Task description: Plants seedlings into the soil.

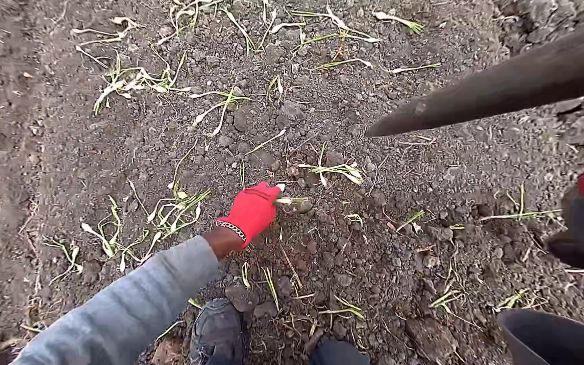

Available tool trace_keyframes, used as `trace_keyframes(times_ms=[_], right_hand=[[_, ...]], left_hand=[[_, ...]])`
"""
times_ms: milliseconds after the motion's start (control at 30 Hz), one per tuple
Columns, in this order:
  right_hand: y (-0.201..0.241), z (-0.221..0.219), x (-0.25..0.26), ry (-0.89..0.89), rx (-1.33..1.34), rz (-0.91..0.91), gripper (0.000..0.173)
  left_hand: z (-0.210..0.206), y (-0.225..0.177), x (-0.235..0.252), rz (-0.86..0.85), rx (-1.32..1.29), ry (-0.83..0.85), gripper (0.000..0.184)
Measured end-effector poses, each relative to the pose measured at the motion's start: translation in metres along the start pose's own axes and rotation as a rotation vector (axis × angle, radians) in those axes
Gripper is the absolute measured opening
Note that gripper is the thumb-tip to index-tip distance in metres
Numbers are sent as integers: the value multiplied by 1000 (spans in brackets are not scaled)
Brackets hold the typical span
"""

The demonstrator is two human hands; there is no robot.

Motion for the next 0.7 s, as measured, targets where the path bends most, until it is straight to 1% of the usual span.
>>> trace_keyframes(times_ms=[33, 67, 100, 133, 167, 200, 233, 267, 300, 333, 367, 400, 433, 500, 533, 567, 600, 633, 667, 700], right_hand=[[-20, -25, 8, -78, 4, -153, 17], [-43, -66, 15, -258, -132, -371, 12], [-77, -112, 17, -277, -259, -491, 17], [-116, -154, 7, -231, -326, -557, 23], [-145, -179, -11, -169, -361, -602, 28], [-158, -184, -24, -102, -369, -652, 32], [-156, -176, -31, -71, -376, -686, 33], [-142, -161, -37, -81, -379, -693, 32], [-123, -144, -43, -123, -377, -669, 33], [-106, -127, -48, -191, -400, -600, 35], [-96, -113, -54, -239, -394, -550, 38], [-93, -109, -63, -249, -398, -536, 39], [-102, -112, -73, -236, -419, -555, 41], [-135, -133, -76, -136, -469, -620, 40], [-140, -137, -67, -74, -485, -648, 37], [-133, -137, -50, -39, -497, -647, 33], [-115, -132, -31, -41, -501, -608, 31], [-86, -123, -11, -76, -481, -541, 30], [-53, -111, 9, -135, -393, -462, 28], [-20, -99, 26, -193, -210, -387, 22]], left_hand=[[23, 3, 0, 9, -126, -116, 22], [46, 4, -1, 22, -266, -232, 19], [66, 4, 1, 40, -406, -331, 16], [77, 2, 5, 62, -528, -377, 15], [74, -9, 8, 76, -614, -367, 15], [56, -29, 12, 68, -646, -306, 14], [25, -51, 15, 42, -605, -198, 15], [-16, -72, 11, 5, -503, -47, 17], [-57, -84, 3, -30, -377, 115, 22], [-82, -87, -2, -56, -297, 221, 26], [-88, -84, -2, -68, -276, 252, 29], [-79, -72, -5, -61, -297, 208, 30], [-58, -53, -10, -34, -313, 119, 29], [-6, 8, -9, 89, -237, -66, 27], [9, 38, -7, 171, -164, -107, 29], [12, 64, -6, 250, -86, -96, 33], [6, 83, -4, 309, -19, -42, 38], [-7, 93, -3, 333, 15, 14, 40], [-16, 94, 0, 340, 17, 52, 38], [-18, 92, 4, 339, -9, 73, 36]])
Point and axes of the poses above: each hand's wrist, its own x-axis towards the middle knuckle, its own z-axis out of the back of the hand, y = z × x, the point moved 8 cm from there along x, towards the middle knuckle, and after that the axes turned 9 degrees about -y, right-handed, at the moved point
